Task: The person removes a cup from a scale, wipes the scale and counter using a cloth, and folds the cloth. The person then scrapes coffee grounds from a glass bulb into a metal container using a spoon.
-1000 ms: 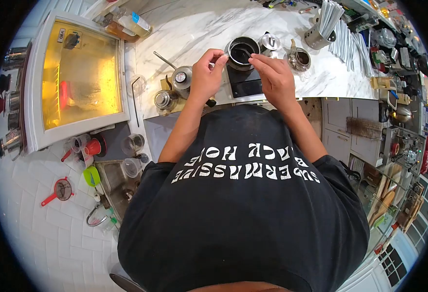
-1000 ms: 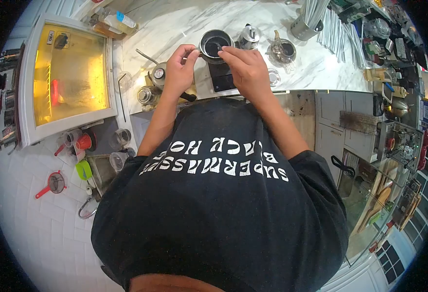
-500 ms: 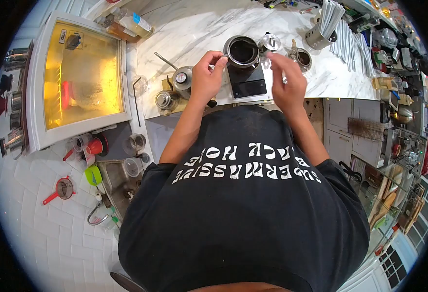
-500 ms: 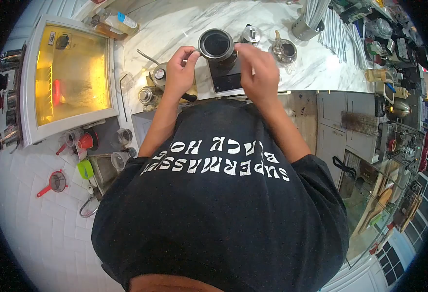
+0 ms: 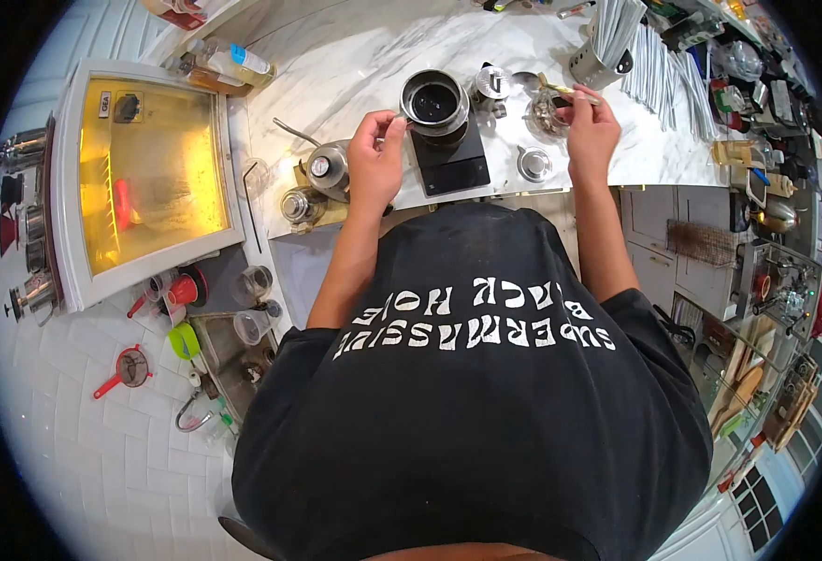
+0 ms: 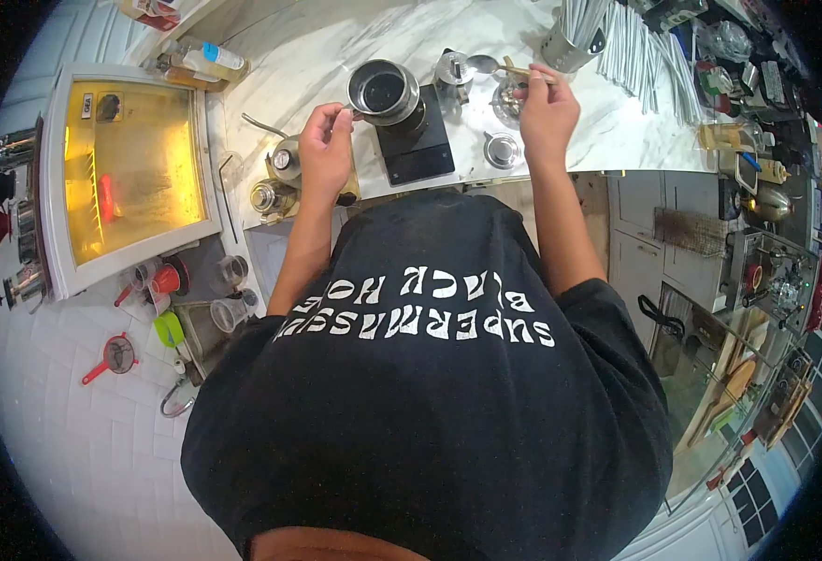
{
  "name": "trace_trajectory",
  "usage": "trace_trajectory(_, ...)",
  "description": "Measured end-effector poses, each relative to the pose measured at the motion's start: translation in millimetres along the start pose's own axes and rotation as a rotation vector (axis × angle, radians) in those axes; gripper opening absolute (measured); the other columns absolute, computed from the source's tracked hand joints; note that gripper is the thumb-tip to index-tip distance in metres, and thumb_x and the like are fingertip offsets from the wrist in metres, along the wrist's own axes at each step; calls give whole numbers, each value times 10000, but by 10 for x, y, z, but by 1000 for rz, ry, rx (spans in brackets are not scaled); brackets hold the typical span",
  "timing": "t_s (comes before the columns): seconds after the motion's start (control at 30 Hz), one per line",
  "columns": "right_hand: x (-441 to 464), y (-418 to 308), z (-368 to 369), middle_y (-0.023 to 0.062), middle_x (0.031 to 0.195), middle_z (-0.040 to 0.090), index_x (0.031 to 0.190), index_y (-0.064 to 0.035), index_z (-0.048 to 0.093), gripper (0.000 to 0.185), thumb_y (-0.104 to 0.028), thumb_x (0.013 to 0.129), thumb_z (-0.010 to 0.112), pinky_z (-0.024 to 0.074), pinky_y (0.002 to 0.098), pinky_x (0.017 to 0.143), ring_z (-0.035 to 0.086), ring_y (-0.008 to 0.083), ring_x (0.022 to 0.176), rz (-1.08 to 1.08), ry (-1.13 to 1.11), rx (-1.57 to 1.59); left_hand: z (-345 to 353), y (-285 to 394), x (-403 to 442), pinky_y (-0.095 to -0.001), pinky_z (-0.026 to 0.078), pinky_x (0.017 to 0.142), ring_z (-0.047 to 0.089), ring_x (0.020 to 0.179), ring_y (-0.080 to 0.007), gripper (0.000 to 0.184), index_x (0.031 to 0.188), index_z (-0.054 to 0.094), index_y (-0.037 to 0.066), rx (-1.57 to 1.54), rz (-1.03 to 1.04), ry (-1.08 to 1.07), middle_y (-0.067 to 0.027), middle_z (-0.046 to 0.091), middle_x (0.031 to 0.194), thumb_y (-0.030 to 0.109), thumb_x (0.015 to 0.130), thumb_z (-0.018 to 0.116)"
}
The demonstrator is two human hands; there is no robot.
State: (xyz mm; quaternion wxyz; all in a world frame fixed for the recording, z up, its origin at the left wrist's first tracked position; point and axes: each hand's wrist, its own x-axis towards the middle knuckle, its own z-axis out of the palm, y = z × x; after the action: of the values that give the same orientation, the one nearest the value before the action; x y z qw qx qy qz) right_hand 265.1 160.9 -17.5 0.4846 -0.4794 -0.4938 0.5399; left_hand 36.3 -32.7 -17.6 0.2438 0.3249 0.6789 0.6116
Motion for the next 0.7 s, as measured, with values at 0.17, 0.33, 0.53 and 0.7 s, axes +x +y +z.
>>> trace_trajectory(0.17,213,325,61,87,852,733,1116,22,706,229,-151,1013,597,471,249,602,667,102,691,2,-57,-133,109,214,-41,-225,446,696,548,775,-50,163,1059,638,19,-18,-32,64,-13,694,918,181,1033,635)
trace_trajectory(0.33,319,425,106,94,862,744,1116,35,710,240,-143,1006,595,495,258,613,690,125,688,41,-113,-188,97,523,-103,-216,437,683,544,769,-44,159,1062,631,16,41,-35,128,-14,692,925,173,1034,636)
trace_trajectory(0.53,415,513,122,117,929,767,1140,51,700,252,-126,1001,587,502,254,582,715,138,675,76,-199,-162,110,578,-199,-231,474,730,594,812,-70,159,1094,612,-5,-9,-2,214,-33,679,945,146,1047,610)
trace_trajectory(0.7,462,580,144,159,1010,754,1172,83,668,281,-126,1003,590,501,243,592,728,167,686,240,-236,-31,180,544,-287,-260,506,803,617,881,-99,165,1094,604,-18,-17,-62,257,-46,665,963,140,1048,608)
